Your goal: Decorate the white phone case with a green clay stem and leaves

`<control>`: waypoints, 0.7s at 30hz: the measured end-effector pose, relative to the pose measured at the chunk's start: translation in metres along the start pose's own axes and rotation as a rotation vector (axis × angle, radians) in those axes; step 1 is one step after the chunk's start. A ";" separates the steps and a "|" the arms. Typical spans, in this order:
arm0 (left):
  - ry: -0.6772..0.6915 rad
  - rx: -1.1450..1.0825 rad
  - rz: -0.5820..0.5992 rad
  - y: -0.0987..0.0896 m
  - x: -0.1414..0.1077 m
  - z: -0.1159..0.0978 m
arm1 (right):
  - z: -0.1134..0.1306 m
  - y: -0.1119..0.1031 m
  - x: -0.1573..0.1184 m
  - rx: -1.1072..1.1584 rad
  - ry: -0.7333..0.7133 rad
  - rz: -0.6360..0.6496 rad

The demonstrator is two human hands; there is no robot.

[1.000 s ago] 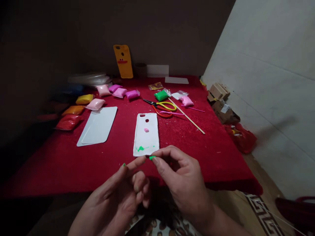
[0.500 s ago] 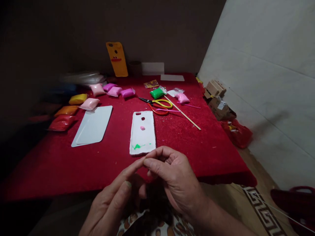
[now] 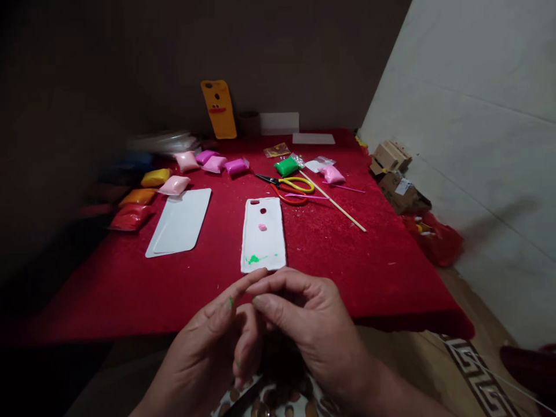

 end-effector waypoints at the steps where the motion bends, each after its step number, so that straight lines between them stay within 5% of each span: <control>1: 0.003 0.016 -0.015 0.000 0.000 0.000 | 0.002 0.003 -0.001 -0.044 -0.034 0.013; 13: -0.059 0.095 -0.119 -0.004 -0.005 0.000 | 0.025 0.008 -0.010 -0.692 -0.562 0.012; 21: -0.126 0.073 -0.077 -0.005 -0.005 0.004 | 0.026 0.005 -0.009 -0.750 -0.594 0.006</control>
Point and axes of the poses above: each hand's wrist, its own x-axis towards the middle knuckle, its own y-axis out of the palm, z = x × y, the point moved 4 cm from there along x, towards the middle knuckle, and after that the axes turned 14 degrees about -x, right-handed, at the moved point
